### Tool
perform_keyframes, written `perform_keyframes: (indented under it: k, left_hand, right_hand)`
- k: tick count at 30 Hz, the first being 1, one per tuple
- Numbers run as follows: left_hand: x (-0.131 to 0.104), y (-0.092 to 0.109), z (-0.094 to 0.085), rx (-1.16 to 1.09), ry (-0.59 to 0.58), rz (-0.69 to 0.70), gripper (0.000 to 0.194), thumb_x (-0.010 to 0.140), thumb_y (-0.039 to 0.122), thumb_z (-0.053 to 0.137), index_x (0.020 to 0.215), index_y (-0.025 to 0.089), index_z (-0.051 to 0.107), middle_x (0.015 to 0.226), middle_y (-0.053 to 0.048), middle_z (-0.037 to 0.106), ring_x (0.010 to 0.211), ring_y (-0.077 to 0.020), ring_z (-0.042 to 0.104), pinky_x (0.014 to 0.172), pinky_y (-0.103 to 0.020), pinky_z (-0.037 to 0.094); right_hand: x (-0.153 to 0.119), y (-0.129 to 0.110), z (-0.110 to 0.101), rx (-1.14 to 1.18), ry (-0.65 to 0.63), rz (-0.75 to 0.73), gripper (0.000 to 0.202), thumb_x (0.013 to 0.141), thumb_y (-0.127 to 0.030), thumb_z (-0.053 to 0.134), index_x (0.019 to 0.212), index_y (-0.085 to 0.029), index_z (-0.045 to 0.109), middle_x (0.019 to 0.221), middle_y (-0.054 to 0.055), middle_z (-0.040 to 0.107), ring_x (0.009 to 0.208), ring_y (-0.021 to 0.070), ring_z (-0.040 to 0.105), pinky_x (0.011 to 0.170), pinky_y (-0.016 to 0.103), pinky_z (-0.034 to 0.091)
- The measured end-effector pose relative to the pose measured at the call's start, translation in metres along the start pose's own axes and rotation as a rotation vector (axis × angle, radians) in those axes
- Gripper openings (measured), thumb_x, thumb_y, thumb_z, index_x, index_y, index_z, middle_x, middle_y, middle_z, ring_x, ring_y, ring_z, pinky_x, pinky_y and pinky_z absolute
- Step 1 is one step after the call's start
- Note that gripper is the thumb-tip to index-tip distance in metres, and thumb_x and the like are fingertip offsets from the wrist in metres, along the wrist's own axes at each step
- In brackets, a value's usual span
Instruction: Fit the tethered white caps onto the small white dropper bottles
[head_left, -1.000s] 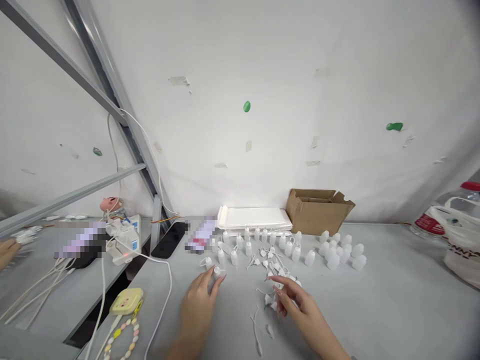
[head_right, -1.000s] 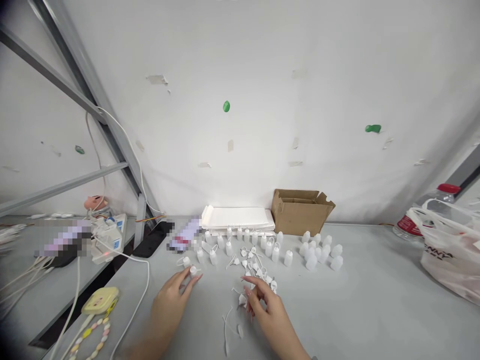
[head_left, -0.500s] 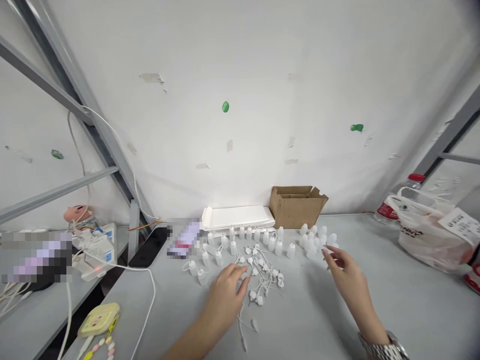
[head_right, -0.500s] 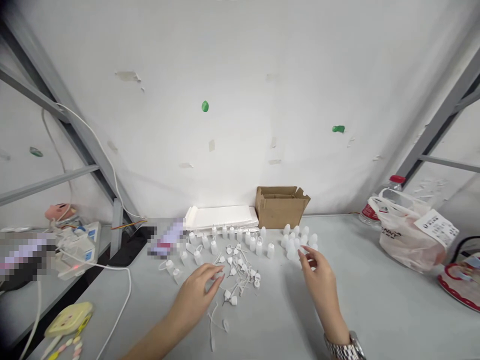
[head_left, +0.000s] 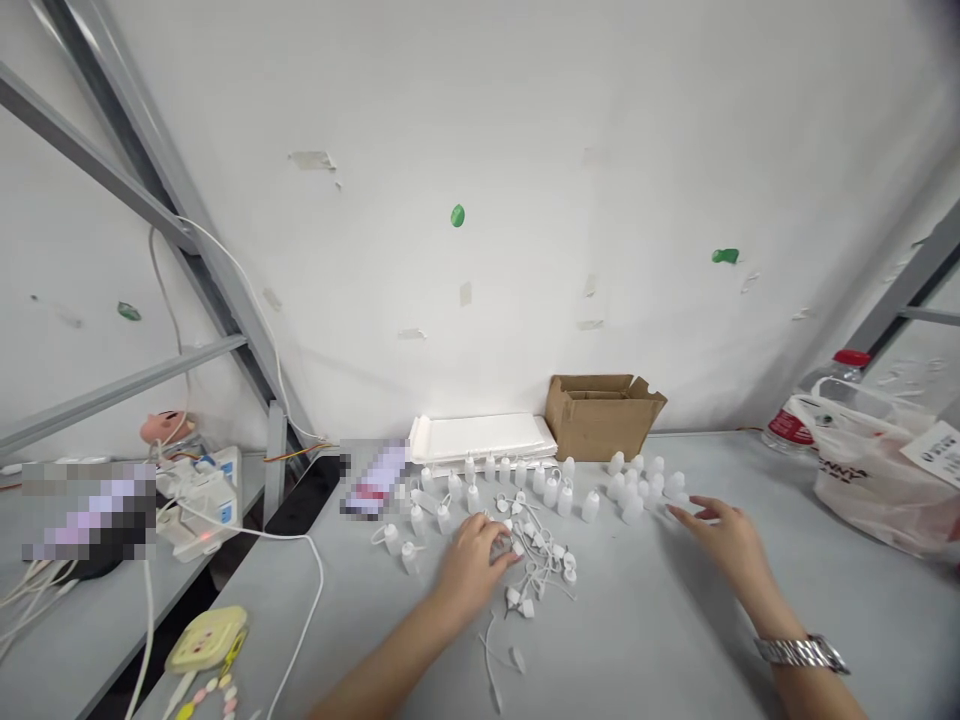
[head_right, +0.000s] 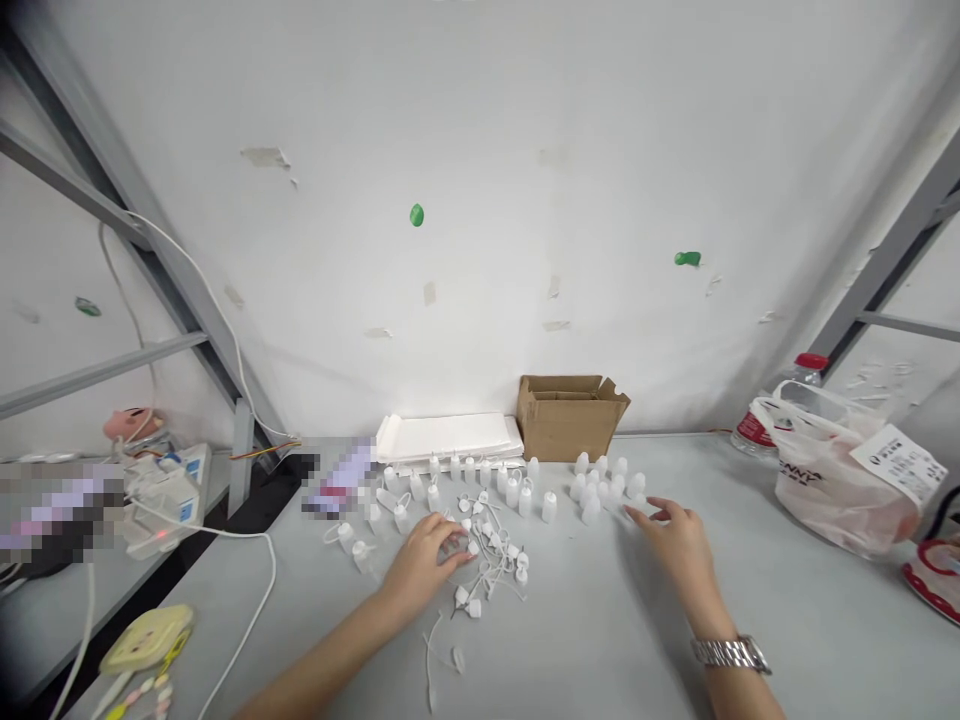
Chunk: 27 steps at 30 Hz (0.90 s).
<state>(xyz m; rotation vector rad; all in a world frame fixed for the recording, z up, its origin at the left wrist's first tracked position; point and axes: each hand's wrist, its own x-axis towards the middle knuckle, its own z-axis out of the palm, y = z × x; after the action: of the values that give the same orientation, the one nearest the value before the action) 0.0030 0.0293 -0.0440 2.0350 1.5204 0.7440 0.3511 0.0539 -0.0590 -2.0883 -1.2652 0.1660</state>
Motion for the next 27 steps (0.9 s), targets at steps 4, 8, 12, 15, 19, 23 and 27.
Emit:
perform_keyframes:
  k: [4, 8, 12, 15, 19, 23, 27]
  left_hand:
    - [0.004, 0.001, 0.011, 0.087, 0.035, 0.083, 0.013, 0.074, 0.025, 0.065, 0.086, 0.023, 0.067, 0.087, -0.003, 0.059, 0.092, -0.0214, 0.054, 0.081, -0.034, 0.045]
    - [0.003, 0.002, 0.011, 0.094, 0.046, 0.098, 0.01, 0.076, 0.021, 0.063, 0.085, 0.023, 0.068, 0.086, -0.003, 0.059, 0.09, -0.0205, 0.053, 0.08, -0.034, 0.045]
    - [-0.002, 0.001, 0.006, 0.101, 0.077, 0.121, 0.018, 0.08, 0.023, 0.059, 0.097, 0.024, 0.065, 0.092, -0.004, 0.059, 0.093, -0.0208, 0.052, 0.082, -0.036, 0.045]
    - [-0.008, 0.004, 0.009, 0.082, -0.004, 0.2, 0.028, 0.073, 0.036, 0.067, 0.098, 0.024, 0.066, 0.091, -0.004, 0.061, 0.092, -0.0209, 0.053, 0.081, -0.034, 0.046]
    - [-0.012, 0.009, 0.017, 0.121, -0.107, 0.194, 0.035, 0.067, 0.038, 0.072, 0.097, 0.022, 0.068, 0.091, -0.005, 0.064, 0.092, -0.0225, 0.054, 0.08, -0.034, 0.046]
    - [-0.01, 0.011, 0.016, 0.118, -0.125, 0.117, 0.019, 0.076, 0.02, 0.064, 0.094, 0.021, 0.069, 0.09, -0.005, 0.064, 0.093, -0.0215, 0.054, 0.082, -0.032, 0.045]
    - [-0.009, 0.008, 0.01, 0.101, -0.089, 0.068, 0.017, 0.076, 0.011, 0.061, 0.087, 0.02, 0.07, 0.089, -0.005, 0.064, 0.093, -0.0207, 0.055, 0.084, -0.032, 0.044]
  right_hand:
    - [0.001, -0.006, 0.003, 0.011, -0.032, 0.032, 0.056, 0.059, -0.058, 0.05, 0.084, -0.011, 0.065, 0.074, 0.013, 0.064, 0.07, 0.0293, 0.058, 0.058, 0.036, 0.041]
    - [0.0, -0.01, 0.001, 0.01, -0.051, 0.051, 0.057, 0.058, -0.06, 0.049, 0.082, -0.011, 0.065, 0.074, 0.014, 0.063, 0.066, 0.029, 0.058, 0.055, 0.037, 0.04]
    - [-0.013, -0.021, -0.014, 0.02, -0.012, 0.062, 0.053, 0.06, -0.06, 0.046, 0.077, -0.013, 0.061, 0.077, 0.015, 0.061, 0.067, 0.028, 0.058, 0.059, 0.038, 0.042]
    - [-0.036, -0.041, -0.027, 0.05, 0.175, 0.032, 0.049, 0.063, -0.063, 0.045, 0.075, -0.017, 0.058, 0.081, 0.013, 0.059, 0.076, 0.0292, 0.058, 0.065, 0.039, 0.043]
    - [-0.068, -0.074, -0.029, 0.174, 0.231, -0.129, 0.049, 0.066, -0.066, 0.047, 0.076, -0.019, 0.058, 0.08, 0.009, 0.056, 0.079, 0.027, 0.057, 0.066, 0.037, 0.044]
    - [-0.087, -0.1, -0.01, 0.353, 0.13, -0.288, 0.046, 0.067, -0.063, 0.055, 0.077, -0.019, 0.061, 0.082, 0.007, 0.057, 0.076, 0.0236, 0.058, 0.071, 0.036, 0.045]
    - [-0.106, -0.118, 0.014, 0.469, 0.008, -0.386, 0.035, 0.075, -0.054, 0.055, 0.078, -0.02, 0.062, 0.086, 0.007, 0.058, 0.085, 0.0234, 0.058, 0.077, 0.035, 0.045]
